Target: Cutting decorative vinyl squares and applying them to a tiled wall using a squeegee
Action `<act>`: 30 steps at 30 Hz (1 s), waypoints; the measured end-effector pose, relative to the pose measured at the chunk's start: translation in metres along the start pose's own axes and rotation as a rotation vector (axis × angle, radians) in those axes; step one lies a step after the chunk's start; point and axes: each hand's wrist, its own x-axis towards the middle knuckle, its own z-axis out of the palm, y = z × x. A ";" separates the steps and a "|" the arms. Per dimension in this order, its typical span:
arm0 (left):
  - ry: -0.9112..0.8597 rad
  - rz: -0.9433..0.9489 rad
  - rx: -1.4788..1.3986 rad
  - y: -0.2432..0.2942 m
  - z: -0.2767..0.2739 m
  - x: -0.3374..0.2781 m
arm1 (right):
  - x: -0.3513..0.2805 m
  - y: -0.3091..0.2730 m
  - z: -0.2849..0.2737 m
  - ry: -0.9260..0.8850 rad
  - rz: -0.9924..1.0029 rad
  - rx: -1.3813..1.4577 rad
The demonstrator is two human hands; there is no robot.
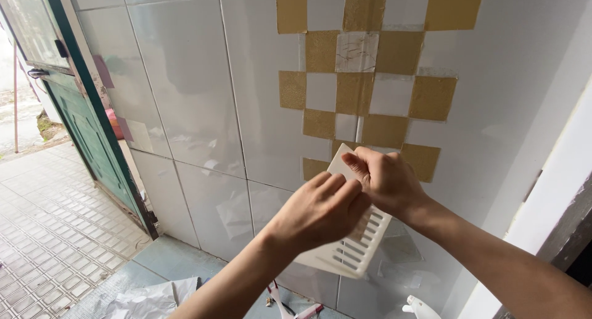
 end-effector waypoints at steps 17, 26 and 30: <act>0.152 -0.481 -0.642 0.001 -0.042 0.040 | 0.041 0.151 0.009 0.303 -0.579 -0.467; 0.231 -1.190 -1.001 -0.016 -0.011 0.029 | 0.028 0.124 0.012 0.124 -0.571 0.048; 0.255 -1.217 -0.952 -0.016 -0.001 0.034 | 0.024 0.080 -0.010 0.104 -0.552 0.460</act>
